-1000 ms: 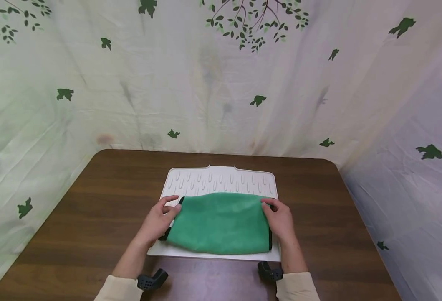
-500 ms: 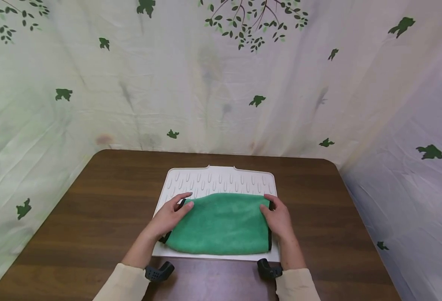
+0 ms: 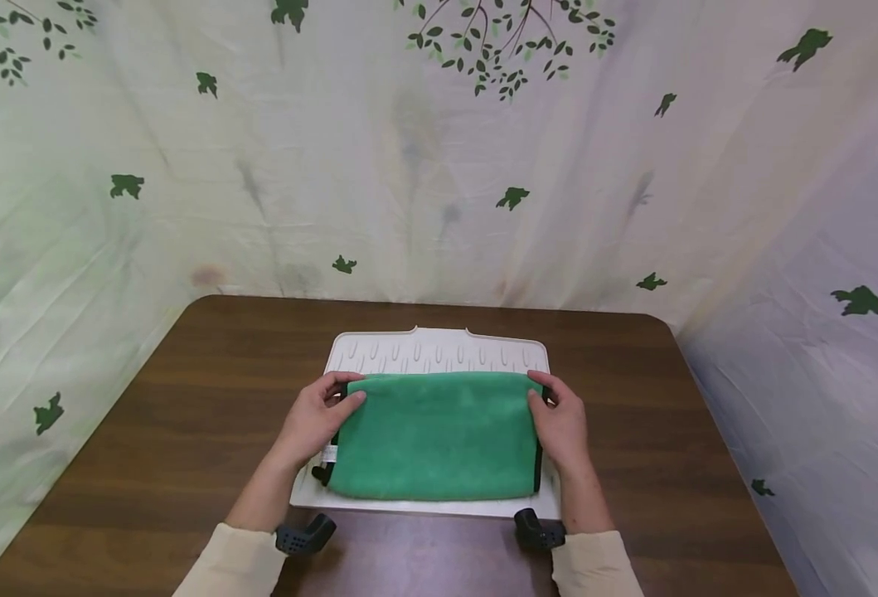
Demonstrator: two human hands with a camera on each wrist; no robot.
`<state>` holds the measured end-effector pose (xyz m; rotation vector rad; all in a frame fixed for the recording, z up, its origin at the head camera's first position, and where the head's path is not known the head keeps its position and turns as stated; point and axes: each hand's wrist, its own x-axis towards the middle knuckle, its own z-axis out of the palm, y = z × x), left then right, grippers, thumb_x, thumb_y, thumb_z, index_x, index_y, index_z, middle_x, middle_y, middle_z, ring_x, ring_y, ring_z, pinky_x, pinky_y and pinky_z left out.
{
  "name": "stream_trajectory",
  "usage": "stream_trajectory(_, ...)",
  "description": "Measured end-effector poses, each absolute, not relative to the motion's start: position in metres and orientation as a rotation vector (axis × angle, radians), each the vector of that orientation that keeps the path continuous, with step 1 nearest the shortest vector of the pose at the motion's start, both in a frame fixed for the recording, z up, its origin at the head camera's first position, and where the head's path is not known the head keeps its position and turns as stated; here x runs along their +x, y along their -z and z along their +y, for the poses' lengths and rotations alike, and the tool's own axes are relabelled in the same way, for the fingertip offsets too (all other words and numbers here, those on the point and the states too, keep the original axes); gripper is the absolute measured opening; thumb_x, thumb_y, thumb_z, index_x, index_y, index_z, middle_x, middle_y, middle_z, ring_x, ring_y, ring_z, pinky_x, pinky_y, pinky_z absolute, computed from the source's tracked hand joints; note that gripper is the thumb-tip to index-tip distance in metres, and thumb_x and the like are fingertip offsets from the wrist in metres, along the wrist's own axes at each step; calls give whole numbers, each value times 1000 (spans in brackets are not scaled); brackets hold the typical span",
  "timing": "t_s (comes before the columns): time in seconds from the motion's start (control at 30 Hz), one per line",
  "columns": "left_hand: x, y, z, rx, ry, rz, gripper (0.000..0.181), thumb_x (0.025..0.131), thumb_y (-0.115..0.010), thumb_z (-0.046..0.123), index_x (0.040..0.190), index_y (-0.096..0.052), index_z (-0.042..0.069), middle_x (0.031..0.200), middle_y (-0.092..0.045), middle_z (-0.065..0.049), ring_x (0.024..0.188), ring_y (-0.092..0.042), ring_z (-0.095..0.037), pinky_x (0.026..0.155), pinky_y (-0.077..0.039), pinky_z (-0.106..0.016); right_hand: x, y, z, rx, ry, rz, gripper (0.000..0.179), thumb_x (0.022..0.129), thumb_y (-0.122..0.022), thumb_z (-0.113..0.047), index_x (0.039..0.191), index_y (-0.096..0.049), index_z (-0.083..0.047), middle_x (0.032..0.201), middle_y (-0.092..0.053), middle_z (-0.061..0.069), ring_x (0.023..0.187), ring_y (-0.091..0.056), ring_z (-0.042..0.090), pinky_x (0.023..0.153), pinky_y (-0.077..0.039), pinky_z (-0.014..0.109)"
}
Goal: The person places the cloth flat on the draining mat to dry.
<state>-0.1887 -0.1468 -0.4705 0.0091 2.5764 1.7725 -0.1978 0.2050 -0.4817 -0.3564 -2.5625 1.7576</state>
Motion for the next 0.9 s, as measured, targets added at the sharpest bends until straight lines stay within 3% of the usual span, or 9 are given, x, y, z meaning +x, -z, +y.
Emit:
stream_trajectory(0.23,-192,480,-150,-37,-1598,2584,29,98,-68,28,121,-69,9,126,-69,-14,115,-69,-29,90,-57,-38,-205,497,208,-220,-1700,-2830,49,101,-57,-14,149,-49,-5,139,-58,31,119,-59,32,89,-52,33)
stream_trajectory(0.4,-202,490,-147,-64,-1588,2551,36,100,-65,27,132,-63,11,122,-69,-17,109,-66,-29,86,-57,-40,-219,500,210,-279,-1735,-2798,50,103,-59,-24,147,-49,-4,128,-63,27,103,-64,26,80,-51,28)
stream_trajectory(0.6,-218,492,-143,-70,-1594,2466,49,99,-56,11,148,-52,14,138,-61,-21,105,-62,-28,77,-56,-34,-232,498,209,-302,-1902,-2753,50,99,-56,-14,148,-50,-6,119,-63,18,88,-58,15,72,-49,25)
stream_trajectory(0.77,-223,484,-143,-27,-1682,2503,57,93,-49,-2,149,-52,8,150,-54,-21,113,-59,-29,75,-52,-28,-235,490,206,-181,-1852,-2723,55,97,-50,-5,151,-46,-7,137,-59,24,107,-57,25,78,-47,24)
stream_trajectory(0.9,-224,479,-143,-46,-1743,2543,53,93,-51,1,145,-56,8,147,-57,-21,105,-65,-28,73,-52,-26,-236,485,207,-128,-1748,-2714,51,99,-50,-7,150,-49,-7,148,-54,24,123,-54,30,84,-48,25)
